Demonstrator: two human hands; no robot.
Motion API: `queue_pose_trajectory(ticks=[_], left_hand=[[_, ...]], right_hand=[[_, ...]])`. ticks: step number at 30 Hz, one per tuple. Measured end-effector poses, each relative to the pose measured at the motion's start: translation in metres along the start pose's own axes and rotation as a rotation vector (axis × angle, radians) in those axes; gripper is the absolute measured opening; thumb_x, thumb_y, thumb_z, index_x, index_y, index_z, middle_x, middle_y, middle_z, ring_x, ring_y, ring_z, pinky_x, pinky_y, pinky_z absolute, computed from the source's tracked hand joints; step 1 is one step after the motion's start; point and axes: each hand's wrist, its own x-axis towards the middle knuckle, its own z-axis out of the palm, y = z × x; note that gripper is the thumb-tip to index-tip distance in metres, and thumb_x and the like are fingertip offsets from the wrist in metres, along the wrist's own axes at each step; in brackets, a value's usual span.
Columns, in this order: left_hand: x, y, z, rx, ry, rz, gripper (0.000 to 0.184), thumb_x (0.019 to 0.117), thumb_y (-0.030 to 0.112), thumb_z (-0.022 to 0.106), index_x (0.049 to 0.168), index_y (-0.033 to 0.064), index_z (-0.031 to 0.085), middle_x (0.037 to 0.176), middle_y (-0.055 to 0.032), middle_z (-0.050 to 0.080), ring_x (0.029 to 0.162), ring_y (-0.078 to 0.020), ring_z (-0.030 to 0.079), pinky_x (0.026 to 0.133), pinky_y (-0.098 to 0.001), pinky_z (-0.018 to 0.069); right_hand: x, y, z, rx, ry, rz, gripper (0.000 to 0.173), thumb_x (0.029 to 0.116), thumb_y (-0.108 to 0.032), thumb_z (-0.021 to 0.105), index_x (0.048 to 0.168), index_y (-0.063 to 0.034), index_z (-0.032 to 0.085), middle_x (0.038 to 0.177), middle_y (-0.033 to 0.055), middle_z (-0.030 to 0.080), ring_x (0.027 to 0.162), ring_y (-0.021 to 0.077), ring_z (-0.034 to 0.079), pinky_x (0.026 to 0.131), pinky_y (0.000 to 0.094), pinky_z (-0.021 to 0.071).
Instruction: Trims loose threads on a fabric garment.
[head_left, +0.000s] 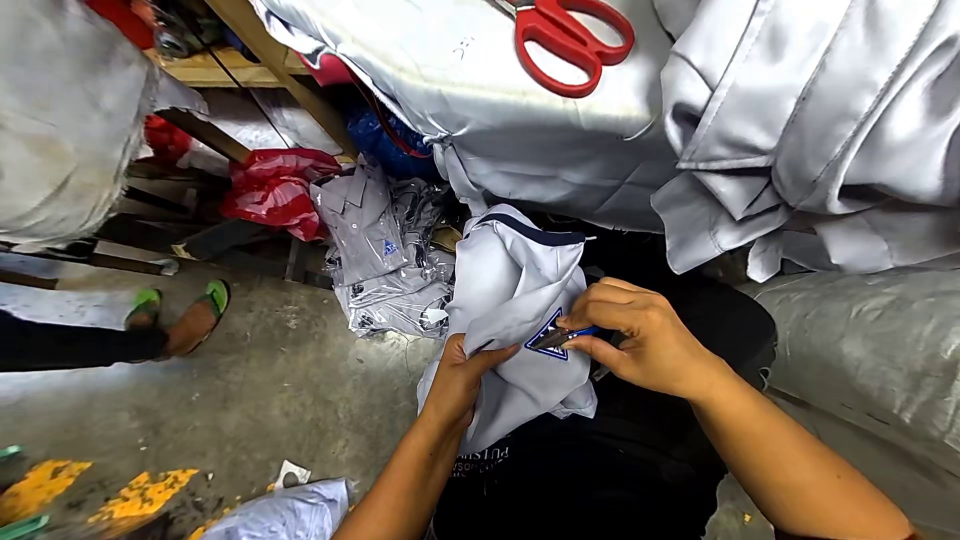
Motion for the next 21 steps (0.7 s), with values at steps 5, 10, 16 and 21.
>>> queue_pose_trajectory(ticks=[5, 10, 16, 21], left_hand=[[0.0, 0.0, 0.001, 0.022, 0.022, -0.002, 0.029, 0.086, -0.012, 0.054, 0.087, 0.0114, 0.072, 0.084, 0.0052, 0.076, 0.081, -0.0017, 0.071, 0.079, -0.0224, 0.0598], [0.0, -0.002, 0.0, 0.011, 0.011, 0.0, 0.029, 0.0869, -0.011, 0.053, 0.088, 0.011, 0.072, 0.085, 0.0041, 0.076, 0.083, -0.0021, 0.072, 0.081, -0.0232, 0.0599], [-0.002, -0.009, 0.002, -0.101, 0.106, -0.047, 0.024, 0.0923, -0.008, 0.049, 0.1, 0.0056, 0.066, 0.091, 0.0, 0.076, 0.086, -0.0059, 0.072, 0.083, -0.0257, 0.0603], [-0.009, -0.018, 0.002, -0.215, 0.081, -0.093, 0.029, 0.0806, -0.009, 0.052, 0.102, 0.0073, 0.062, 0.091, -0.0009, 0.076, 0.085, -0.0063, 0.073, 0.079, -0.0261, 0.0614]], right_hand=[[0.0, 0.001, 0.0, -0.007, 0.0, -0.003, 0.017, 0.0936, -0.021, 0.069, 0.092, -0.0075, 0.079, 0.089, 0.0011, 0.072, 0.09, 0.0099, 0.064, 0.081, 0.0237, 0.0514], [0.0, 0.001, 0.001, -0.014, -0.024, 0.002, 0.016, 0.093, -0.022, 0.07, 0.092, -0.0084, 0.079, 0.089, 0.0, 0.071, 0.09, 0.0095, 0.065, 0.081, 0.0238, 0.0521], [-0.005, -0.005, 0.003, 0.407, 0.094, 0.245, 0.018, 0.0894, -0.017, 0.075, 0.101, -0.0039, 0.072, 0.094, -0.0021, 0.067, 0.08, 0.0, 0.063, 0.07, 0.0153, 0.0556], [-0.005, -0.018, 0.025, 0.761, 0.089, 0.347, 0.02, 0.0977, -0.017, 0.065, 0.115, -0.0068, 0.063, 0.118, 0.0013, 0.071, 0.09, 0.0032, 0.069, 0.076, 0.021, 0.0583]])
